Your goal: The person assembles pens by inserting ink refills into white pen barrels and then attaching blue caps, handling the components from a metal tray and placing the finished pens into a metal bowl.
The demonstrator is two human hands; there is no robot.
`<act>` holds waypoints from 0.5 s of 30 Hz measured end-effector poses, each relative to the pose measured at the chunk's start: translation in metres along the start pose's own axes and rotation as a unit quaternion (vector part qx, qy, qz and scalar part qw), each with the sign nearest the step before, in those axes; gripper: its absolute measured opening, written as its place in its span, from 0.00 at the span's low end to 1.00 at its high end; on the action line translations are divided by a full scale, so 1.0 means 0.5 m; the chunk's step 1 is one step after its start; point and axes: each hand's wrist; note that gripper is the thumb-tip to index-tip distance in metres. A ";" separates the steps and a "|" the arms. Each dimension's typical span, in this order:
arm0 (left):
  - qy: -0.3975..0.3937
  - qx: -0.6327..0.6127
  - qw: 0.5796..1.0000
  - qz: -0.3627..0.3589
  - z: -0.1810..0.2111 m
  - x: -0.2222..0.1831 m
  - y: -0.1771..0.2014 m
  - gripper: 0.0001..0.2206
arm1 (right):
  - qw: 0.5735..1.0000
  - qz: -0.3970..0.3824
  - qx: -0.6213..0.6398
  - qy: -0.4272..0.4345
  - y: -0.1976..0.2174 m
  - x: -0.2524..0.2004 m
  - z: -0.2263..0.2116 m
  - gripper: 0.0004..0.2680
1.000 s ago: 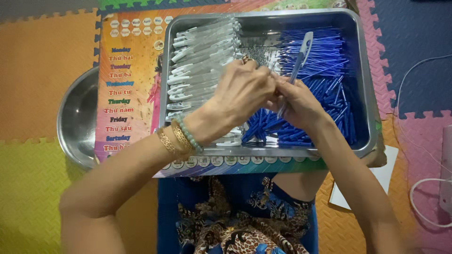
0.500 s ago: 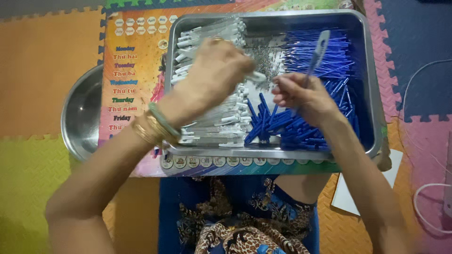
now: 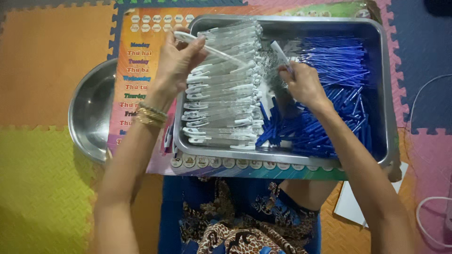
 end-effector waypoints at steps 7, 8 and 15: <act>-0.059 0.181 0.982 0.005 -0.073 0.037 0.008 0.15 | 0.982 0.128 -0.019 0.138 0.024 -0.003 -0.092 0.12; -0.173 0.328 0.929 0.009 -0.090 0.054 0.022 0.16 | 0.978 0.128 -0.010 0.161 0.027 0.003 -0.107 0.11; -0.293 0.604 0.740 0.044 -0.136 0.088 0.103 0.17 | 0.976 0.046 -0.101 0.186 0.017 0.035 -0.176 0.19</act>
Point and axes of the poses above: each hand's wrist, its own x-axis towards the middle knuckle, its own y-axis out of the back of the hand, z = x × y, and after that the axes turned 1 degree about -x, right-handed
